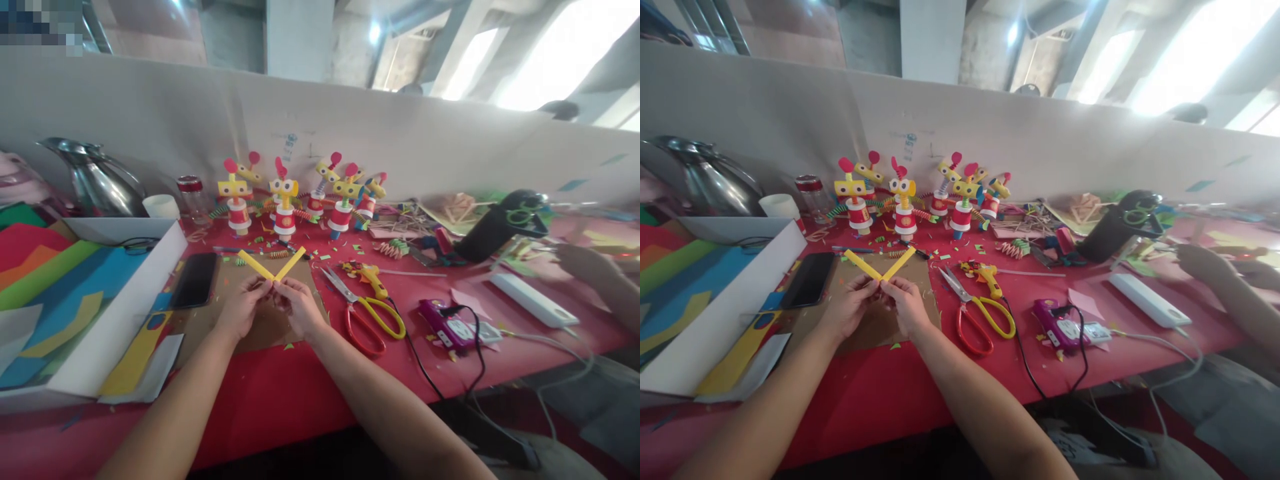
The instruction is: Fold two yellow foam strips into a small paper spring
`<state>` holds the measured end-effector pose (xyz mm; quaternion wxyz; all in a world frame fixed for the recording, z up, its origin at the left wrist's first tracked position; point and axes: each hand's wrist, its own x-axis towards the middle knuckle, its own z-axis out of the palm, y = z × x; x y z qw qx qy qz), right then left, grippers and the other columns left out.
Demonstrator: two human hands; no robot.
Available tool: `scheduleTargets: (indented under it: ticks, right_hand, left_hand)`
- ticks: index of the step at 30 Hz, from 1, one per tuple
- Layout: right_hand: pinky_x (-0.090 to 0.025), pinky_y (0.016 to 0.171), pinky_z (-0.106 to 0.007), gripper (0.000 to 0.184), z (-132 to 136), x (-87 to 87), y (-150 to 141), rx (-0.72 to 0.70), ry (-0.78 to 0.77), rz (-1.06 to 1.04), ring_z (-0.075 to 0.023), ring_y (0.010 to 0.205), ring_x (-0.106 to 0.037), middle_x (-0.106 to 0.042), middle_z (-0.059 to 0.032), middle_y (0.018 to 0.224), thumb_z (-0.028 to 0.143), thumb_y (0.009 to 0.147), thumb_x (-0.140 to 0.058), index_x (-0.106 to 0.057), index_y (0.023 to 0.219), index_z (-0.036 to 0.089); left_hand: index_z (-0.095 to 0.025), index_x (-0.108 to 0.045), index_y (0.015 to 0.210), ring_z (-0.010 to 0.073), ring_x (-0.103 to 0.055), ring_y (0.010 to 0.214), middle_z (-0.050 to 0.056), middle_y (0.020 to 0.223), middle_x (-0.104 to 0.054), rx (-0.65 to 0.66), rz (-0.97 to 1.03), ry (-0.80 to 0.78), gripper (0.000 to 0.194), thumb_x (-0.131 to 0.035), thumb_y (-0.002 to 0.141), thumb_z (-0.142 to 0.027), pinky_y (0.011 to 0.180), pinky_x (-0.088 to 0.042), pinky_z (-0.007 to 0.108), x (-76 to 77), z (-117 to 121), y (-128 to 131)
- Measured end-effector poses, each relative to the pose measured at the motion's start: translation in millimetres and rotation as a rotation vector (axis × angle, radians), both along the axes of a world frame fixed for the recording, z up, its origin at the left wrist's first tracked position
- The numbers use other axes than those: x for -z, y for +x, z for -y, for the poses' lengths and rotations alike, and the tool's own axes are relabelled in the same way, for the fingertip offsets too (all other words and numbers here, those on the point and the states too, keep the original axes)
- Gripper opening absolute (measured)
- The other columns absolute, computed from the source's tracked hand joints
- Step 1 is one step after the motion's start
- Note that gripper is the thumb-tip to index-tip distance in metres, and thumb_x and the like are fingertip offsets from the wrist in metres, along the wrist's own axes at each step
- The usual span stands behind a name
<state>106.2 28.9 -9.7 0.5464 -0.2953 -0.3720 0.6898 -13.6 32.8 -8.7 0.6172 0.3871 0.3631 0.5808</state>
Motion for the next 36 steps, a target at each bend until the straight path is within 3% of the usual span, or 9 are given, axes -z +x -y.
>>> scheduleTargets:
  ticks: [9,14,18,26,36]
  right_hand:
    - [-0.034,0.050,-0.021,0.020,0.3,5.9,-2.5,0.059,0.037,0.052,-0.0079,0.052,-0.046,-0.058,0.0020,0.062,0.035,0.069,-0.072,-0.067,0.075,0.017]
    - [-0.033,0.047,-0.021,0.022,-1.3,4.8,-0.3,0.064,0.010,0.115,-0.0074,0.048,-0.045,-0.057,0.0019,0.056,0.036,0.068,-0.073,-0.067,0.069,0.016]
    - [-0.037,0.048,-0.020,0.022,-2.0,1.7,0.9,0.031,-0.057,0.053,-0.0075,0.049,-0.049,-0.061,0.0000,0.060,0.034,0.063,-0.077,-0.068,0.069,0.015]
    - [-0.038,0.048,-0.018,0.022,-3.9,0.1,2.1,-0.036,-0.086,-0.032,-0.0058,0.050,-0.049,-0.060,0.0011,0.059,0.033,0.064,-0.077,-0.066,0.068,0.014]
    - [-0.039,0.050,-0.019,0.019,-3.3,0.9,4.3,0.044,-0.028,0.016,-0.0061,0.050,-0.049,-0.060,0.0010,0.057,0.032,0.064,-0.075,-0.069,0.068,0.015]
  left_hand:
    - [-0.014,-0.069,0.072,0.0103,-0.053,0.058,0.000,0.064,-0.061,0.023,0.030,-0.014,0.021,-0.078,0.062,-0.030,0.058,-0.043,0.023,-0.5,1.2,0.5]
    - [-0.014,-0.068,0.069,0.0102,-0.054,0.059,0.000,0.064,-0.061,0.034,0.024,-0.013,0.022,-0.077,0.064,-0.033,0.060,-0.042,0.023,2.8,1.1,0.8]
    - [-0.015,-0.070,0.074,0.0092,-0.053,0.059,0.000,0.066,-0.062,-0.031,0.019,-0.030,0.025,-0.080,0.060,-0.032,0.060,-0.042,0.022,3.4,0.0,-0.1]
    - [-0.015,-0.072,0.076,0.0113,-0.058,0.069,0.002,0.075,-0.065,0.013,-0.061,0.002,0.020,-0.077,0.064,-0.031,0.068,-0.045,0.023,5.9,-3.5,-4.2]
    - [-0.016,-0.073,0.082,0.0123,-0.059,0.069,0.002,0.073,-0.068,0.051,-0.042,-0.024,0.023,-0.078,0.062,-0.026,0.070,-0.046,0.024,0.3,-1.5,-3.1]
